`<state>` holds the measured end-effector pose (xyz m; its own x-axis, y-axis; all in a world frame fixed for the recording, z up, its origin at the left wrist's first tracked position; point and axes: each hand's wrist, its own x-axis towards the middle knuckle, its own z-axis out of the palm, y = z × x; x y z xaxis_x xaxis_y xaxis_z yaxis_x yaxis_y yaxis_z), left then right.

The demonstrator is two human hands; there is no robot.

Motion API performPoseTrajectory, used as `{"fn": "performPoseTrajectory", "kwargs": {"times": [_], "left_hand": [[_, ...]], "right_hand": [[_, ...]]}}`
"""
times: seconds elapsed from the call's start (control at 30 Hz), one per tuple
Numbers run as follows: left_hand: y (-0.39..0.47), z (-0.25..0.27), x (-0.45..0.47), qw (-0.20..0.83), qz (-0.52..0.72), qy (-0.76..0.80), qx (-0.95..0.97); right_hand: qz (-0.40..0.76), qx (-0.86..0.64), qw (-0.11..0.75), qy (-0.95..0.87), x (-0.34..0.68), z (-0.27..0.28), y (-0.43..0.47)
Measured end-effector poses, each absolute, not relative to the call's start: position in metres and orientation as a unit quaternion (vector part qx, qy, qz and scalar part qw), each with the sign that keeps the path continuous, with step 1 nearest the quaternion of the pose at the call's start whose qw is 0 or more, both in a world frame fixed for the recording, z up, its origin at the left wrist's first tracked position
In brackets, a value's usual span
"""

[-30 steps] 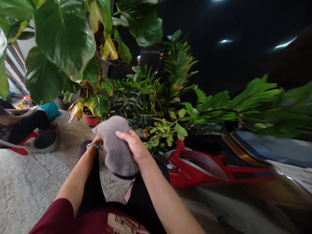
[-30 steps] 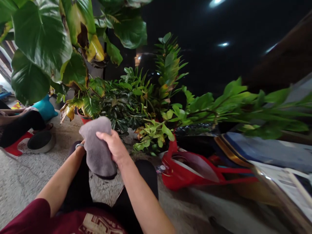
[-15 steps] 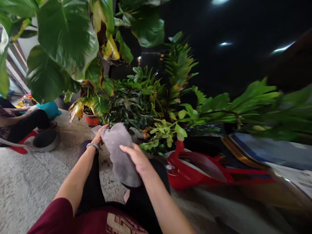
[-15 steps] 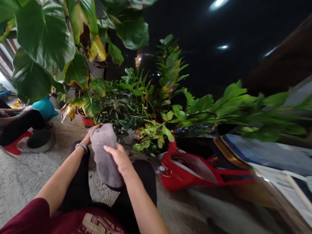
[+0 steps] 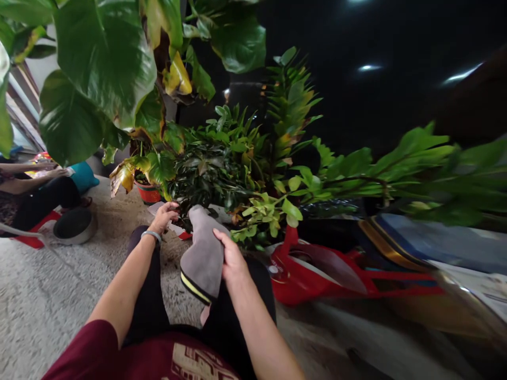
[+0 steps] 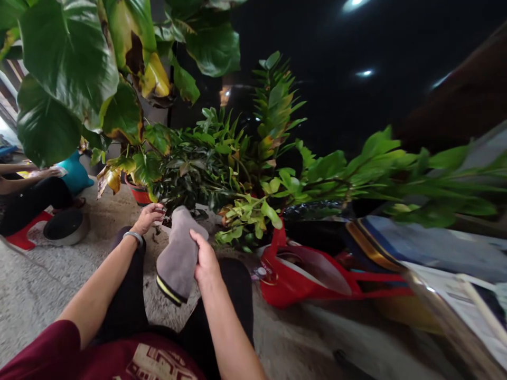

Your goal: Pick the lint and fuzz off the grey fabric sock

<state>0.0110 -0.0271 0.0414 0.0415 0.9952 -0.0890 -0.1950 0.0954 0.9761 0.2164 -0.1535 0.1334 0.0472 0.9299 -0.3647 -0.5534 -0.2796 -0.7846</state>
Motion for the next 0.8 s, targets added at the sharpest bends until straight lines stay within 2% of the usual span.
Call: {"fn": "performPoseTrajectory", "kwargs": {"times": [0.1,0.23,0.3,0.4,0.5,0.6,0.7,0.8], "left_hand": [[-0.028,0.044,0.007,0.609,0.534,0.427,0.401],[-0.031,0.045,0.012,0.63,0.489,0.436,0.417],[-0.032,0.044,0.02,0.637,0.47,0.439,0.426],[-0.031,0.041,0.029,0.647,0.47,0.421,0.428],[-0.028,0.035,0.033,0.654,0.474,0.411,0.422],[-0.025,0.027,0.031,0.639,0.474,0.427,0.43],[-0.024,0.025,0.032,0.634,0.465,0.435,0.439],[-0.025,0.028,0.037,0.663,0.451,0.416,0.429]], "right_hand": [[0.664,-0.478,0.555,-0.15,0.227,0.142,-0.172],[0.543,-0.422,0.699,-0.193,0.251,0.186,-0.142],[0.52,-0.405,0.722,-0.211,0.253,0.197,-0.12],[0.582,-0.445,0.654,-0.186,0.239,0.183,-0.109],[0.625,-0.497,0.575,-0.175,0.222,0.151,-0.135],[0.612,-0.521,0.557,-0.209,0.221,0.141,-0.169],[0.537,-0.502,0.637,-0.231,0.237,0.166,-0.17],[0.466,-0.44,0.732,-0.231,0.25,0.194,-0.135]]}}
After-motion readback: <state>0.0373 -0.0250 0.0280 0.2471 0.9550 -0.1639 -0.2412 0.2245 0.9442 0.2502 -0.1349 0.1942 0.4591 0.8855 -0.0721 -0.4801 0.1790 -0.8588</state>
